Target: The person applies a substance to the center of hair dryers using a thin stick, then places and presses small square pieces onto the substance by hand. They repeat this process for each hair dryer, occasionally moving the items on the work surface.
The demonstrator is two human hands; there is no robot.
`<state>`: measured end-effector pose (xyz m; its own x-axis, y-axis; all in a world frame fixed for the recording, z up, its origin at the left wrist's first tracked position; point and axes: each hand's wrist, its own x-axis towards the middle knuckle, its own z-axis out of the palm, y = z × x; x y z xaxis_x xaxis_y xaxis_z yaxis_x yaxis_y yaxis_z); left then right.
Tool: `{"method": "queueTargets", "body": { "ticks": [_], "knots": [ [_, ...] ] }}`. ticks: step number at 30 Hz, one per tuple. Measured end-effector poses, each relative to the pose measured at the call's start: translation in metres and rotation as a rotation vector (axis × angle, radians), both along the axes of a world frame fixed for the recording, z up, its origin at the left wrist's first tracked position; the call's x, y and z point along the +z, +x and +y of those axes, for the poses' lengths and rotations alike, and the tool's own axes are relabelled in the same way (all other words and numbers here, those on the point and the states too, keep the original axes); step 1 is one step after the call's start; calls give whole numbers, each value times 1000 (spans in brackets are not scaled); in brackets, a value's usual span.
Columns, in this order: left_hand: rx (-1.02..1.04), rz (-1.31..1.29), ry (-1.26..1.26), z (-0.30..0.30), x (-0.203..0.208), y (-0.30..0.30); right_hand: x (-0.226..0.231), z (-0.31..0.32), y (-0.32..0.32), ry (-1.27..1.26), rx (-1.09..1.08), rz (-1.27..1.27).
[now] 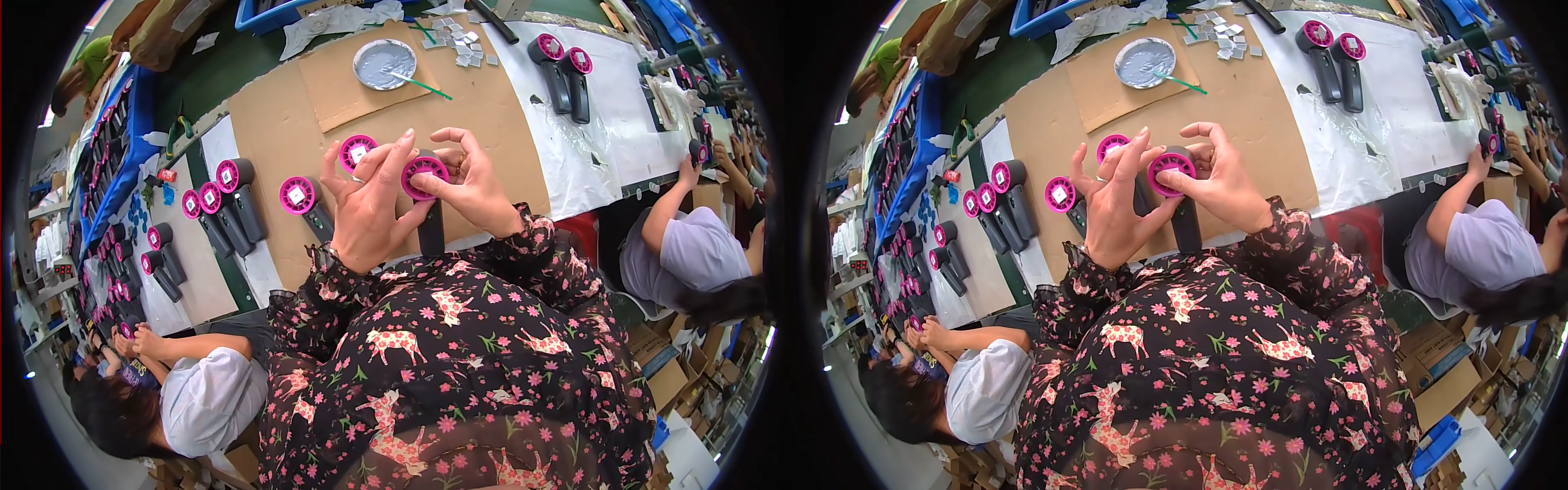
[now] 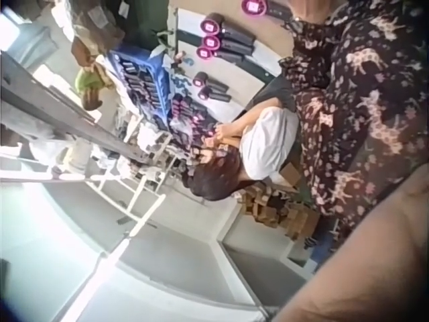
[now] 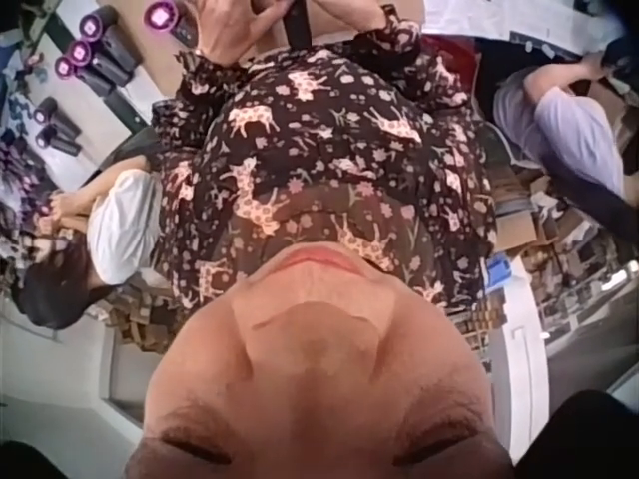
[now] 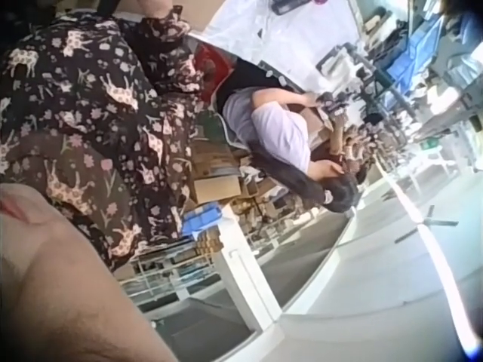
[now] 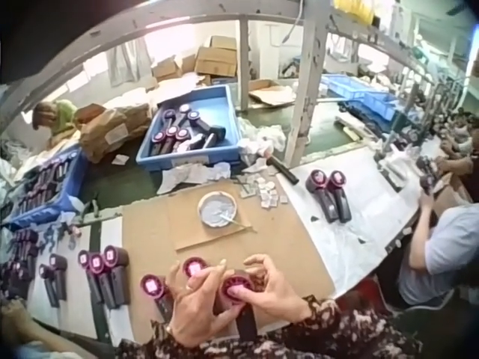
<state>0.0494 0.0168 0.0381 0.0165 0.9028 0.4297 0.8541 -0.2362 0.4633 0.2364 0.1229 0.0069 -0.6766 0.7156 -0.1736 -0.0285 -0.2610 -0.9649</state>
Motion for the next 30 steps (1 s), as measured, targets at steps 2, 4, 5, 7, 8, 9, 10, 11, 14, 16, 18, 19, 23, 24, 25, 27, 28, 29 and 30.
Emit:
{"method": "queueTargets", "body": {
  "ticks": [2,4,5,7,8,9,10,11,14,16,18,19,23,24,25,27,28,29,30],
  "knots": [
    [-6,-31,-11,0,-1,0,-6,0,1,-19,-16,-21],
    [5,-47,-19,2,0,-2,-14,-2,1,-5,-46,-22],
    [16,-63,-28,4,2,-4,-17,-3,0,8,-77,-22],
    [30,-76,-33,7,0,-14,-20,0,1,24,-105,-19],
    [96,-10,-55,7,-4,-25,-20,4,3,73,-110,-95],
    [167,56,-80,5,-10,-37,-16,6,3,119,-110,-172],
    [237,122,-104,4,-15,-44,-14,8,4,167,-111,-248],
    [247,126,-102,4,-20,-50,-15,9,5,170,-102,-243],
    [199,71,-181,4,-29,-61,-21,10,10,802,-146,-509],
    [189,53,-163,1,-24,-61,-7,5,5,741,-155,-444],
    [160,13,-130,-2,-13,-57,14,0,-4,614,-175,-324],
    [157,14,-130,-4,-6,-52,20,-2,-7,613,-179,-325],
    [104,73,29,-18,15,-30,32,-8,-19,846,-86,-191],
    [83,72,46,-20,18,-26,34,-9,-20,682,-27,-154],
    [62,72,64,-22,20,-23,35,-10,-21,518,30,-118],
    [39,70,80,-26,25,-19,34,-12,-20,353,86,-84],
    [11,46,73,-27,28,-17,32,-13,-19,240,120,-44],
    [-14,22,66,-29,30,-16,30,-13,-18,127,156,-3],
    [-39,-2,59,-31,30,-14,30,-14,-18,14,191,38]
  ]
}}
